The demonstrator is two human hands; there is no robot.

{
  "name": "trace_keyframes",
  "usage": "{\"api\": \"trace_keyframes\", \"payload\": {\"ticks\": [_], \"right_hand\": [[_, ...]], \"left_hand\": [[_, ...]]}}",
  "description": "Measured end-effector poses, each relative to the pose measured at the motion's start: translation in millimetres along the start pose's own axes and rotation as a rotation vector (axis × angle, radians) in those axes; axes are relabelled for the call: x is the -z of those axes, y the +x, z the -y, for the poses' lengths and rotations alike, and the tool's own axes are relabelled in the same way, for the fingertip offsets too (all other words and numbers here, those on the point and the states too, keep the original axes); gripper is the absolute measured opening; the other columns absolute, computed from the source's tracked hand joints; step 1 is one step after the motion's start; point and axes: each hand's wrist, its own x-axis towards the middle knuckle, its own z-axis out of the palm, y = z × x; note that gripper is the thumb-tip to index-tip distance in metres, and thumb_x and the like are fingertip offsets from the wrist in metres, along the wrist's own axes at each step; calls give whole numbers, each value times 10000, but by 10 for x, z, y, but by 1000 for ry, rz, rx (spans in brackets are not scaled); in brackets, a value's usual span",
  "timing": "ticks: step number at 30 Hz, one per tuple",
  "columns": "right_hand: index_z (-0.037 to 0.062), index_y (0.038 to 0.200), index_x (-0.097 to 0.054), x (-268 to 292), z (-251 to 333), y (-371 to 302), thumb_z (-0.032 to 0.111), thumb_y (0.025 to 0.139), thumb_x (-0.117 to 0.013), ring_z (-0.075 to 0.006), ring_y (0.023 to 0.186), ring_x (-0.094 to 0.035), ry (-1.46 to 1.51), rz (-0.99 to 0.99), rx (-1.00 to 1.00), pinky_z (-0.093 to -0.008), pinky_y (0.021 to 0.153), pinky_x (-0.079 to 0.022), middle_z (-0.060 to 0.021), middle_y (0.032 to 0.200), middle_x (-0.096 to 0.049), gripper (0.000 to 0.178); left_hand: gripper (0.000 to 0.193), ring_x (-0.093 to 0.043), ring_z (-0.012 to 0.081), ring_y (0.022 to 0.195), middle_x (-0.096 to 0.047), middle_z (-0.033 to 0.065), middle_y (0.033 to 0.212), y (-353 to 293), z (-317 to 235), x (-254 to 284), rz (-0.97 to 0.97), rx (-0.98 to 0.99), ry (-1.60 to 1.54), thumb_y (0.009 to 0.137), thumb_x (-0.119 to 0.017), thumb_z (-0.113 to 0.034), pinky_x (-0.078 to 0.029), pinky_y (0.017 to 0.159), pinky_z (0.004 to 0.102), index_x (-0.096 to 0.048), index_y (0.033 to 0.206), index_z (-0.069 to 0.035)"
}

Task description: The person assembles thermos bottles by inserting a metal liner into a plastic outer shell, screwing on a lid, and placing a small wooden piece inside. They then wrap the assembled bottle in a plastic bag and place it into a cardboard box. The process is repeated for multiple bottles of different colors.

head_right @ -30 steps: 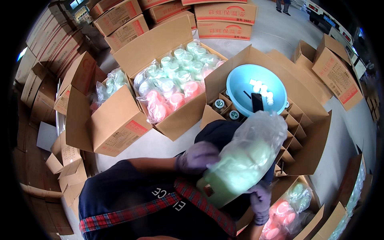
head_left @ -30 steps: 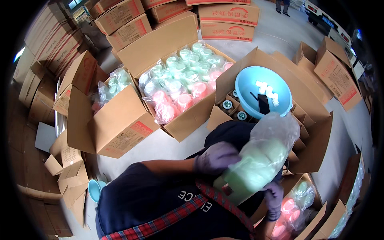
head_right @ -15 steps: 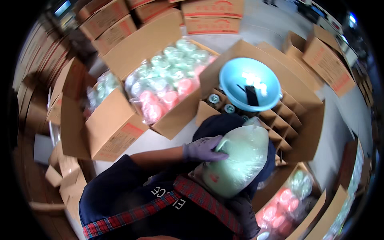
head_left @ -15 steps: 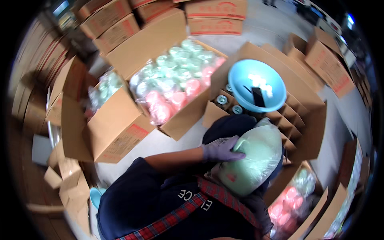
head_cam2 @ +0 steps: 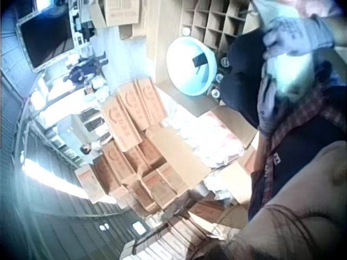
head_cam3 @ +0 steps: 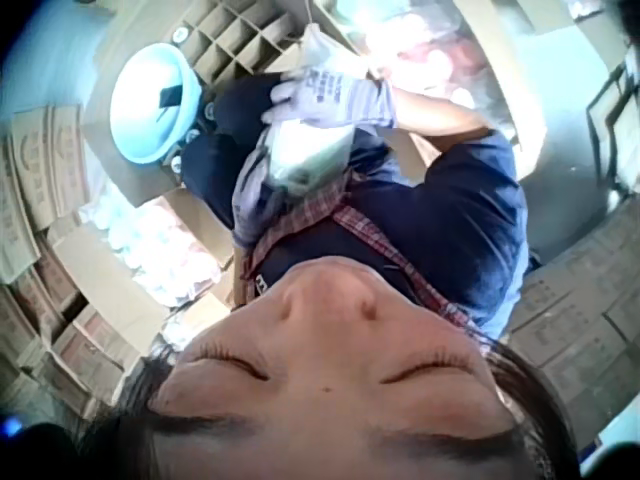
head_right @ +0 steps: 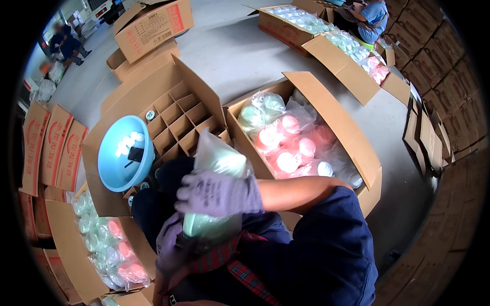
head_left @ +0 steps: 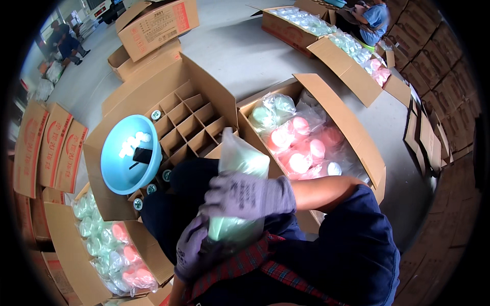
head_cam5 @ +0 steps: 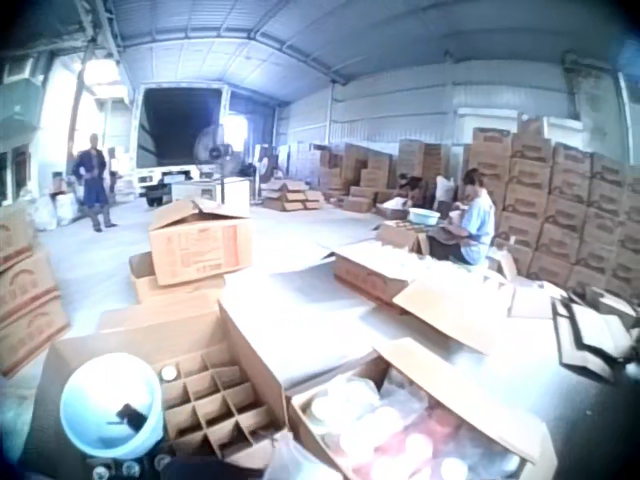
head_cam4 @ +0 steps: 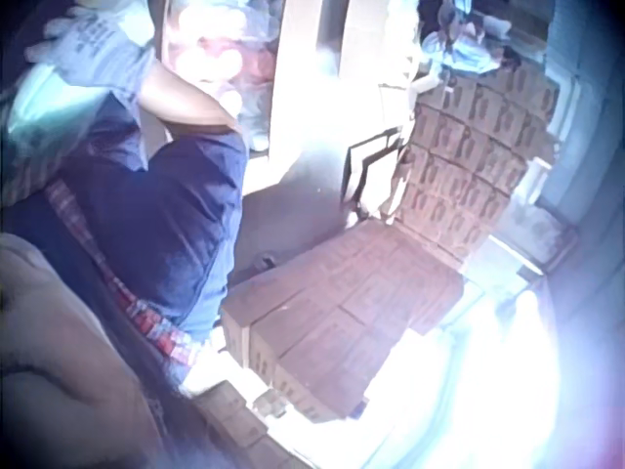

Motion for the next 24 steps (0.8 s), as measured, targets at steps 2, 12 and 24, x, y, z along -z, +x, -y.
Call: {"api": "trace_keyframes", "payload": {"ticks": [2, 12, 24], "right_hand": [[126, 1306, -620, 12, -425, -464, 89, 737, -663, -323, 1035, -605, 301, 33, -294, -421, 890, -524, -101, 1070, -650, 572], [-18, 1069, -702, -481, -2175, -3316, 120, 926, -553, -198, 806, -653, 556, -689, -1756, -347, 753, -512, -121, 935, -730, 248], [110, 1329, -588, 608, -3650, -3159, 194, 944, -533, -368, 949, -689, -736, 93, -1359, -458, 821, -545, -198, 1060, -688, 397]], "left_hand": [[400, -642, 389, 1118, -630, 216, 1253, -94, 121, -126, -71, 78, -10, 747, -804, -97, -529, 955, 424, -666, 1109, 6], [287, -684, 398, 944, -693, 220, 1048, 722, 318, -224, 79, -87, 76, 776, -685, -3, -561, 829, 429, -670, 1062, 11], [242, -686, 259, 873, -703, 74, 999, 1687, 603, -912, -32, -249, 247, 731, -707, -89, -502, 726, 387, -714, 973, -89]]}}
